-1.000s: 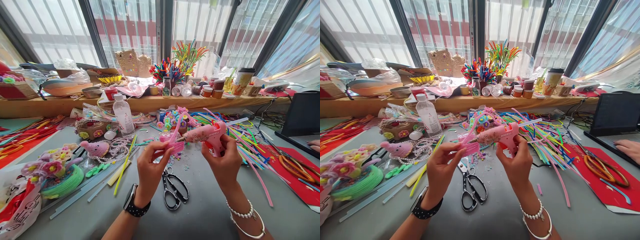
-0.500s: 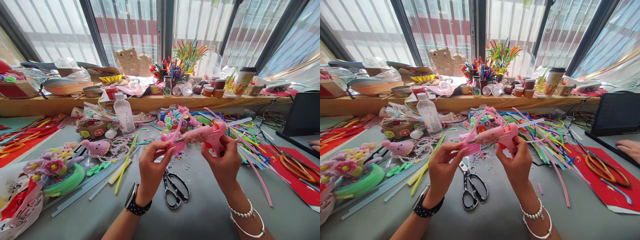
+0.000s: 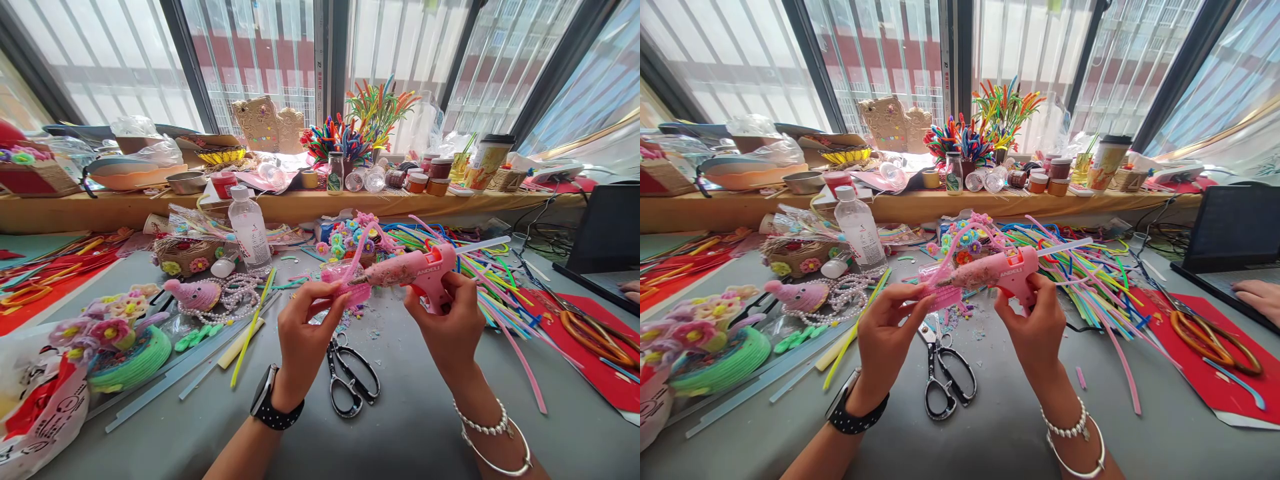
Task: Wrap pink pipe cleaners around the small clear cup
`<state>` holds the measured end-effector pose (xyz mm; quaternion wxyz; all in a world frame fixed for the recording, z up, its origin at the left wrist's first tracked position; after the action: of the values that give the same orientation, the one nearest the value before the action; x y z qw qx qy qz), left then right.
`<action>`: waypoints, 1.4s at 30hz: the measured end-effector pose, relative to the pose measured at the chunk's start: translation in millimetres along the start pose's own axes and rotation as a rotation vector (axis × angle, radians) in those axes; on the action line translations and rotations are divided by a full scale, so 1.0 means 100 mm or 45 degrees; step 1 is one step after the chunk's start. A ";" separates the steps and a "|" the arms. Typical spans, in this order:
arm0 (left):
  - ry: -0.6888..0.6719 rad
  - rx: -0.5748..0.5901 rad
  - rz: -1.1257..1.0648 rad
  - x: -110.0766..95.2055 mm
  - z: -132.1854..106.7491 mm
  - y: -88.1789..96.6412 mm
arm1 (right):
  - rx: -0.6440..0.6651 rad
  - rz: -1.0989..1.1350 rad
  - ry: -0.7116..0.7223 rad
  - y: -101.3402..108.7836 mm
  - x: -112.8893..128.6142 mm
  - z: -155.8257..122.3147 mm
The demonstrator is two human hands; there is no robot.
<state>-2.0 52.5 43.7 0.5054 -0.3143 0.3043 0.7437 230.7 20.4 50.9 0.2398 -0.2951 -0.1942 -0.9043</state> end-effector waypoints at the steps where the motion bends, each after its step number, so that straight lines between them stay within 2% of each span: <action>1: 0.001 0.002 0.002 0.00 0.00 0.00 | 0.000 0.002 0.003 0.00 0.00 0.00; 23: -0.007 -0.013 0.039 -0.01 0.00 0.02 | -0.029 -0.024 0.005 0.05 -0.01 0.03; 31: -0.010 -0.023 0.043 -0.03 0.00 0.04 | -0.070 -0.004 0.042 0.08 -0.01 0.04; 38: -0.083 -0.034 0.045 -0.06 0.01 0.04 | -0.154 0.039 0.114 0.14 -0.01 0.05; 42: -0.087 -0.031 0.040 -0.06 0.00 0.04 | -0.157 0.028 0.091 0.15 -0.02 0.05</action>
<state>-4.3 48.0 49.1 0.4999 -0.2902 0.2827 0.7655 242.9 11.5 56.6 0.2378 -0.2787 -0.1263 -0.9218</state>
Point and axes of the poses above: each hand's wrist, its own z-axis towards the middle knuckle, its own y-axis out of the back of the hand, x = y × z, the point moved 9 cm from there along z, towards the middle knuckle, and after that the axes turned 14 degrees about z, right-handed, at the moved point
